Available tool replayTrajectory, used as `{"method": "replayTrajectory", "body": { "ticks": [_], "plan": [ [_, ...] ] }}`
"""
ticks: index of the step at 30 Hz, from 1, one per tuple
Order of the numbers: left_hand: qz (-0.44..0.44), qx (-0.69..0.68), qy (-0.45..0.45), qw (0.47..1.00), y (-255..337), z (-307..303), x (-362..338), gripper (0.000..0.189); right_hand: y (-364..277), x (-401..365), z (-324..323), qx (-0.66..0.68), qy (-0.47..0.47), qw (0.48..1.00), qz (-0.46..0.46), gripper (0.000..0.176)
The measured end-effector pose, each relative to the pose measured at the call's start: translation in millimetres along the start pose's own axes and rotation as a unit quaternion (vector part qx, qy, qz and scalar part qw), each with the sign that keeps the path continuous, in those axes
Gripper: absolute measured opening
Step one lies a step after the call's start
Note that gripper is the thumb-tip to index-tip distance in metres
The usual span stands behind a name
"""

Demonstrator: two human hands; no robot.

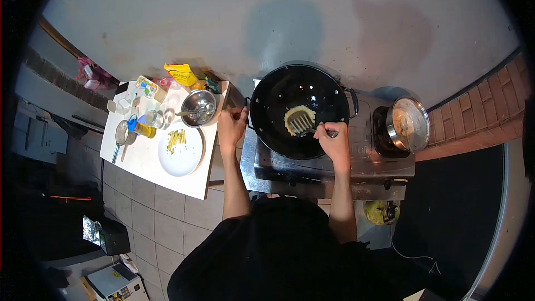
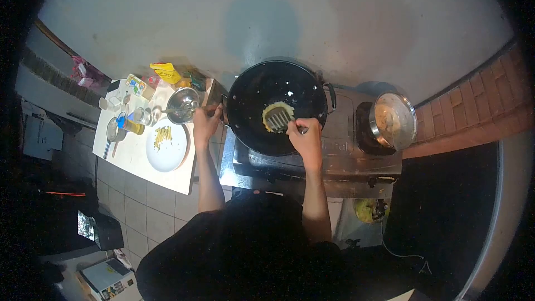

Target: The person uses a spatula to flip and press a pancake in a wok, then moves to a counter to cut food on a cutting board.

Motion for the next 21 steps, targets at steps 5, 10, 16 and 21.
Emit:
{"method": "replayTrajectory", "body": {
  "ticks": [5,10,16,21],
  "plan": [
    [0.003,0.003,0.042,0.999,5.4,-3.1,-3.7,0.028,-5.1,-0.8,-1.6,-0.007,0.004,1.000,-0.006,0.020],
    [-0.031,-0.044,0.010,0.998,-5.0,0.9,-1.8,0.029,-8.8,-1.2,0.4,-0.023,-0.017,1.000,0.000,0.021],
    [-0.009,-0.029,0.047,0.998,3.1,-2.5,-4.1,0.029,-13.8,-1.0,-0.1,-0.018,-0.014,1.000,-0.013,0.022],
    [0.010,-0.033,0.055,0.998,-4.9,1.0,-1.4,0.028,-12.5,1.1,0.8,-0.018,-0.005,1.000,-0.025,0.023]
  ]
}}
Point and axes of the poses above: each hand's wrist, its own x-axis towards the middle knuckle, its own z-axis out of the palm, y = z × x, the point moved 6 cm from there along x, towards the middle knuckle, and after that the axes turned 8 degrees about z, right-handed, at the moved point
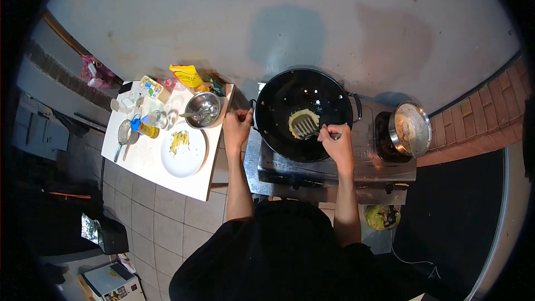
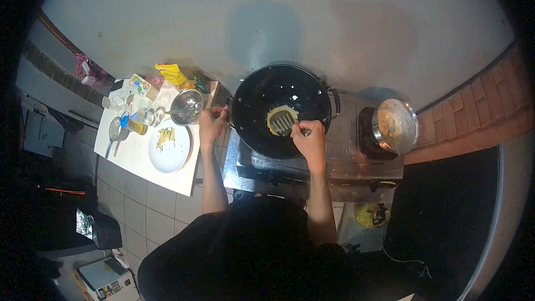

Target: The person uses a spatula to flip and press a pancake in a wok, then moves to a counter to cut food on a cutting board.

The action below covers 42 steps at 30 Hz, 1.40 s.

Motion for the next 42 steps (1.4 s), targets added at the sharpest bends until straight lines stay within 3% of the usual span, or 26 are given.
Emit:
{"method": "replayTrajectory", "body": {
  "ticks": [4,6,9,12,14,17,18,20,31,33,35,37,42],
  "plan": [
    [0.024,-0.033,0.011,0.999,-6.4,3.0,3.3,0.028,-6.4,2.3,2.7,-0.002,-0.009,1.000,0.009,0.024],
    [-0.015,-0.024,-0.006,1.000,-8.4,4.1,2.8,0.027,-6.9,1.3,8.3,0.003,-0.004,1.000,0.014,0.024],
    [0.039,-0.036,0.014,0.998,0.7,1.3,2.9,0.027,-7.4,4.2,13.7,0.021,-0.011,0.999,-0.022,0.025],
    [0.025,-0.041,0.008,0.999,-10.4,5.0,5.2,0.027,-7.1,9.3,12.4,0.022,-0.021,0.999,-0.032,0.027],
    [0.038,-0.049,0.009,0.998,-19.9,7.8,7.5,0.027,-3.8,11.7,1.3,0.087,0.028,0.995,-0.027,0.029],
    [0.020,-0.067,-0.007,0.998,-25.0,10.0,7.3,0.028,-24.3,11.9,-19.7,0.106,-0.002,0.994,0.021,0.031],
    [-0.010,-0.074,-0.026,0.997,-26.0,11.7,6.8,0.028,-27.9,14.0,-25.7,0.104,-0.002,0.994,0.018,0.031],
    [0.010,-0.064,-0.016,0.998,-19.1,8.9,6.8,0.028,-33.2,17.7,-31.0,0.107,-0.027,0.994,0.003,0.031],
    [0.041,-0.054,-0.005,0.998,-21.7,9.9,7.1,0.028,-27.9,22.7,-12.8,-0.002,-0.077,0.997,-0.011,0.024],
    [0.029,-0.078,-0.025,0.996,-24.4,12.5,7.8,0.028,-50.5,15.3,-6.4,-0.050,-0.141,0.973,-0.178,0.019],
    [0.039,-0.066,-0.015,0.997,-22.0,10.4,7.4,0.028,-67.0,8.0,-9.6,-0.055,-0.178,0.971,-0.151,0.015],
    [0.049,-0.054,-0.004,0.997,-18.0,7.0,6.9,0.028,-83.0,0.4,-11.1,-0.132,-0.181,0.946,-0.235,0.012],
    [0.029,-0.046,-0.019,0.998,-15.1,5.4,6.2,0.030,-88.1,-4.0,-18.4,-0.134,-0.164,0.946,-0.246,0.011]
  ]
}}
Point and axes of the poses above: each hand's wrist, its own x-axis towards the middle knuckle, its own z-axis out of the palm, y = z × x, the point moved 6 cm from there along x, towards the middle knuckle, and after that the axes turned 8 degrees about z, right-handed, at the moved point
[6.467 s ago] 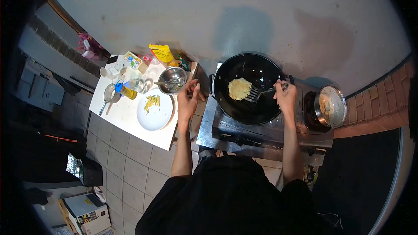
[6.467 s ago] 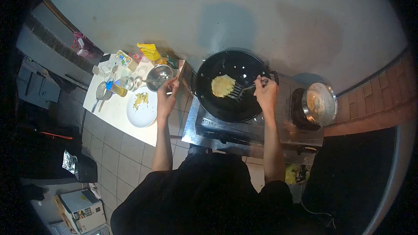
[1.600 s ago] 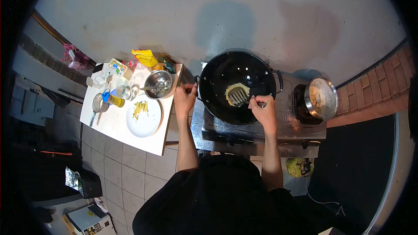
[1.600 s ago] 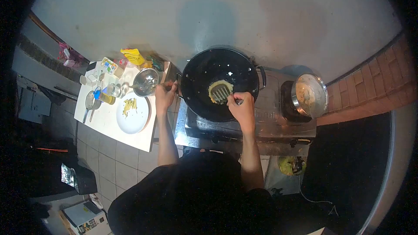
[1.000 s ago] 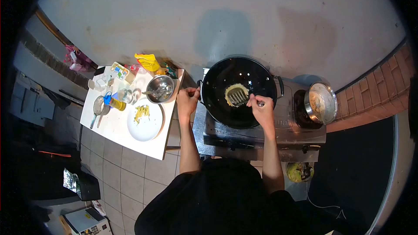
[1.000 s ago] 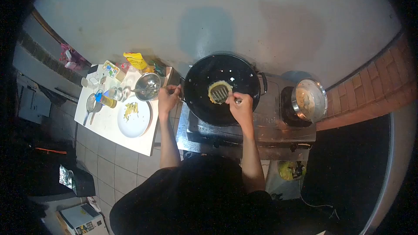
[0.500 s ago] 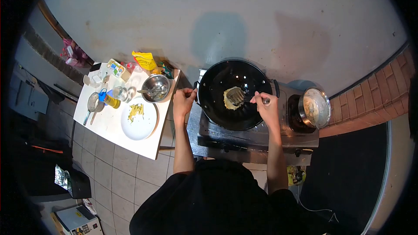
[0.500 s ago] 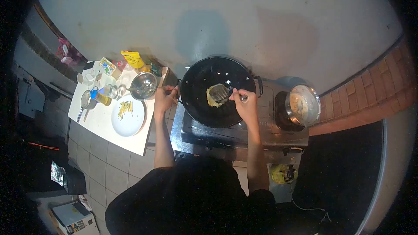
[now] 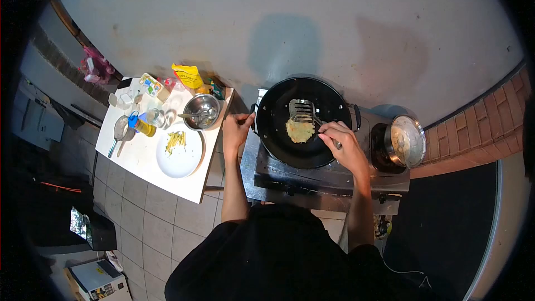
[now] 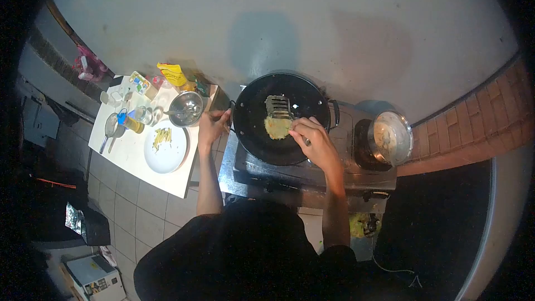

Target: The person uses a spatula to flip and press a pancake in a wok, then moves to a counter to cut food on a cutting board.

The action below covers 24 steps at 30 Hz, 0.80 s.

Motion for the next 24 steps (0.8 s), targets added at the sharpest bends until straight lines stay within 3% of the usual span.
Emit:
{"method": "replayTrajectory", "body": {
  "ticks": [2,4,12,14,17,24],
  "plan": [
    [-0.007,-0.002,-0.007,1.000,6.2,-2.1,1.4,0.030,0.2,-3.5,-0.3,-0.003,0.007,1.000,-0.007,0.011],
    [-0.010,0.016,-0.007,1.000,6.8,-4.2,-4.2,0.031,-2.3,-7.4,-7.0,0.026,0.081,0.996,0.023,0.010],
    [0.024,0.025,-0.001,0.999,13.8,-4.7,1.3,0.025,18.1,-28.8,-25.9,0.047,0.220,0.968,0.113,0.015],
    [-0.008,0.015,-0.006,1.000,13.5,-4.6,2.2,0.025,52.6,-40.0,-16.0,0.115,0.263,0.932,0.222,0.021],
    [0.000,0.059,0.010,0.998,10.1,-2.8,2.2,0.026,71.3,-44.7,3.8,0.175,0.247,0.911,0.279,0.027],
    [-0.001,0.049,0.013,0.999,10.9,-3.1,-5.5,0.027,75.5,-32.9,14.4,0.219,0.204,0.913,0.278,0.028]
  ]
}}
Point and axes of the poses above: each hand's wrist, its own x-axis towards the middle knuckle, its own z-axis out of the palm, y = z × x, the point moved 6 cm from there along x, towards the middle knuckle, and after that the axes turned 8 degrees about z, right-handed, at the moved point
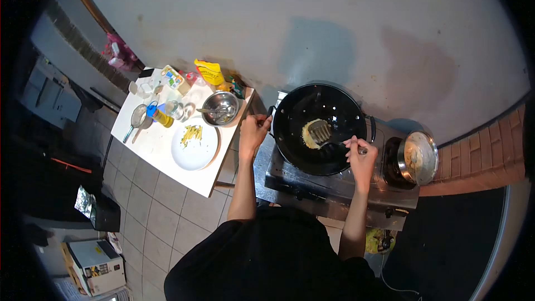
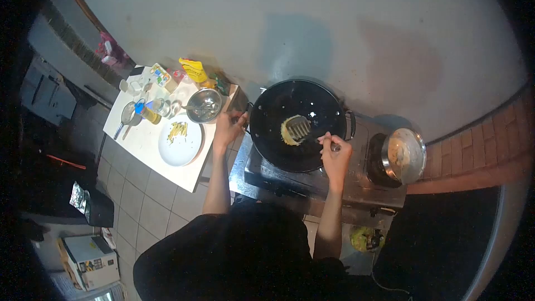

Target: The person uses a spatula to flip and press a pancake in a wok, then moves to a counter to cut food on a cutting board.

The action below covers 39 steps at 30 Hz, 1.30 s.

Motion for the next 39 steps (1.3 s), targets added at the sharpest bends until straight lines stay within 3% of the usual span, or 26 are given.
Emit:
{"method": "replayTrajectory", "body": {
  "ticks": [4,11,19,25,27,29,33,39],
  "plan": [
    [-0.020,-0.031,-0.007,0.999,-0.9,-2.2,-4.6,0.030,-15.4,4.8,-1.3,0.003,-0.013,1.000,-0.013,0.028],
    [-0.009,-0.006,0.000,1.000,-1.2,-10.7,-11.7,0.029,14.7,10.8,17.9,0.014,-0.029,0.999,0.003,0.028],
    [0.016,-0.058,0.013,0.998,-10.6,-22.6,-15.9,0.031,-22.2,8.9,25.8,-0.070,-0.005,0.996,-0.046,0.027],
    [0.017,-0.106,0.004,0.994,-14.2,-34.1,-5.5,0.025,-45.6,-22.6,27.0,-0.066,0.053,0.996,-0.020,0.028],
    [-0.018,-0.133,0.005,0.991,-7.0,-36.4,-3.1,0.024,-61.3,-40.2,26.7,-0.135,0.097,0.985,-0.033,0.025],
    [0.048,-0.200,0.018,0.978,9.6,-29.9,-1.2,0.019,-48.9,-46.8,18.3,-0.163,0.142,0.976,-0.010,0.021],
    [0.039,-0.295,-0.052,0.953,38.6,4.5,-17.8,0.019,-39.2,-51.6,28.1,-0.033,0.175,0.984,-0.024,0.025],
    [0.067,-0.217,-0.038,0.973,48.3,-1.4,-38.0,0.025,-26.0,-49.4,12.6,0.055,0.155,0.986,0.002,0.026]
  ]
}}
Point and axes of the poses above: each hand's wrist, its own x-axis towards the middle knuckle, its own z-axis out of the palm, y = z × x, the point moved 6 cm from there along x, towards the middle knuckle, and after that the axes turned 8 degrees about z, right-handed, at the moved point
